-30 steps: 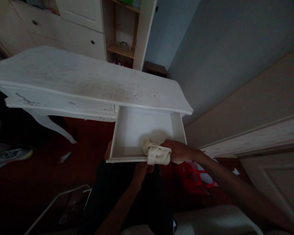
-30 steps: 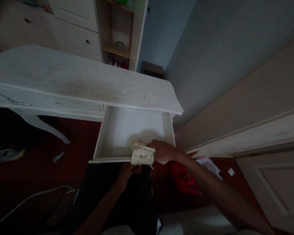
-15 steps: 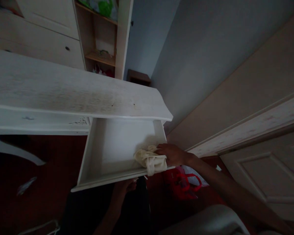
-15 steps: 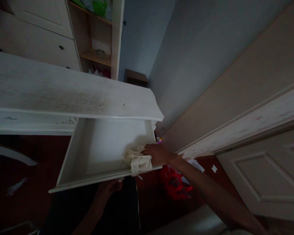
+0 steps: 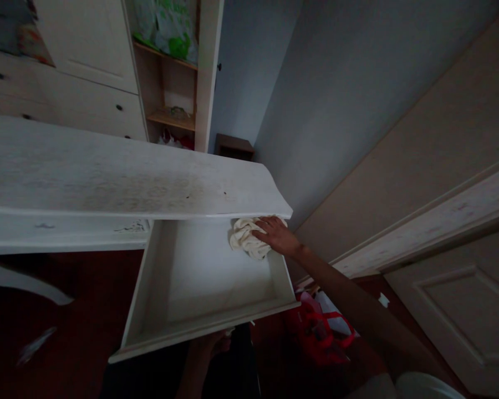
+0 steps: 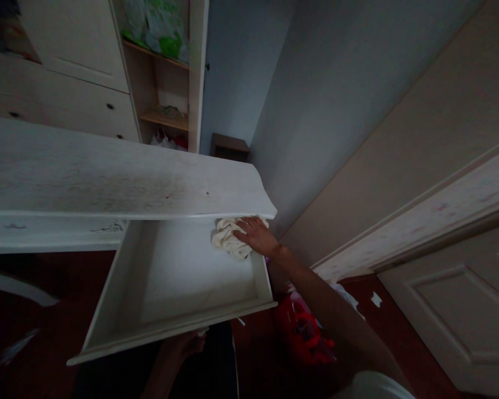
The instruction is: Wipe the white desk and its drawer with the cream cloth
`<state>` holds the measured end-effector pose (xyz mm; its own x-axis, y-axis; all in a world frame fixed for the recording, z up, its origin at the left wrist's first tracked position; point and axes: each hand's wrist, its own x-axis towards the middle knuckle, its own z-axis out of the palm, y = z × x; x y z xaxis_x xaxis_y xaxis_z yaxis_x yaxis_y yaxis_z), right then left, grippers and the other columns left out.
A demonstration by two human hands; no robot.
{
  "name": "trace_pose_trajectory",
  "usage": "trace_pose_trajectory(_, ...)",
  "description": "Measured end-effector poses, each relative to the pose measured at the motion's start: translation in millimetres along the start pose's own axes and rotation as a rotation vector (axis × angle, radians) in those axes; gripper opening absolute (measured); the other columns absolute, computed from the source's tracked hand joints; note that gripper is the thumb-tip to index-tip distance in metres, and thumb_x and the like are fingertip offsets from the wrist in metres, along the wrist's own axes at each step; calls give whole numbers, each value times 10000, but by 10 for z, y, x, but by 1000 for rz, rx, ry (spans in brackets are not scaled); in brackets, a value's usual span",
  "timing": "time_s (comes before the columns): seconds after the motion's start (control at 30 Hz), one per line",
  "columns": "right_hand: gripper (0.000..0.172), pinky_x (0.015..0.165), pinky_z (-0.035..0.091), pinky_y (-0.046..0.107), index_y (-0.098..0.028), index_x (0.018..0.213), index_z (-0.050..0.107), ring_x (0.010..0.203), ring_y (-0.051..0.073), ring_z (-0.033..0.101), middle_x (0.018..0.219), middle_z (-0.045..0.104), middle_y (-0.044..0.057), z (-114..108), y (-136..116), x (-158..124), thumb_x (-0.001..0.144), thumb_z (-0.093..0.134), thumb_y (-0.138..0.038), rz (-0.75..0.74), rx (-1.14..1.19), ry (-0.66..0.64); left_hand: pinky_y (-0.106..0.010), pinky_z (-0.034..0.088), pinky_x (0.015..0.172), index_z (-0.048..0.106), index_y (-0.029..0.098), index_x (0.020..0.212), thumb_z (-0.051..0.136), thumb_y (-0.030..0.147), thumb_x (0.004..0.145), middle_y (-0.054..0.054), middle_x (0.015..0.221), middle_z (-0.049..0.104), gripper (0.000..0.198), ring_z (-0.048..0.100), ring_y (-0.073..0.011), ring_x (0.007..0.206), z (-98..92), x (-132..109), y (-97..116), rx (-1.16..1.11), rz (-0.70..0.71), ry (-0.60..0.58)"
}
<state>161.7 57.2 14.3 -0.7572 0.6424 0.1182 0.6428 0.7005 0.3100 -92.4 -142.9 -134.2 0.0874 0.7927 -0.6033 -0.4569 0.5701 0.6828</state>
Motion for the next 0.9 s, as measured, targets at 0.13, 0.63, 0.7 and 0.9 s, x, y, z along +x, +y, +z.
trace_pose_trajectory(0.13,525,1076,338,563,-248,1326,574,1348,299,418,1461,505,154,-52,7,42,851,561,-25,60,147,-21,-335,522,553,713,126,628,907,479,382,-75,594,694,472,621,-195,534,5,8,12,-8,-20,-16)
trace_pose_trajectory(0.63,555,1062,415,482,-239,1368,530,1256,318,495,1331,551,122,-1013,606,701,817,552,-185,549,318,446,-304,519,552,731,139,602,900,556,392,-63,578,694,496,619,-181,542,-19,15,-54,-11,-7,-38)
trace_pose_trajectory(0.7,575,1049,421,478,-202,1381,507,1255,340,485,1344,528,153,-880,682,924,809,559,-183,640,249,355,-310,520,567,731,146,603,900,552,392,-60,583,693,488,617,-181,547,-20,11,-54,-10,-15,-48)
trace_pose_trajectory(0.9,731,1065,413,473,-129,1460,401,1289,351,501,1429,496,211,-301,587,1436,780,635,-258,606,385,-75,-300,516,595,751,138,662,868,608,446,-78,642,703,530,622,-176,577,-41,-1,-89,-3,-2,-95)
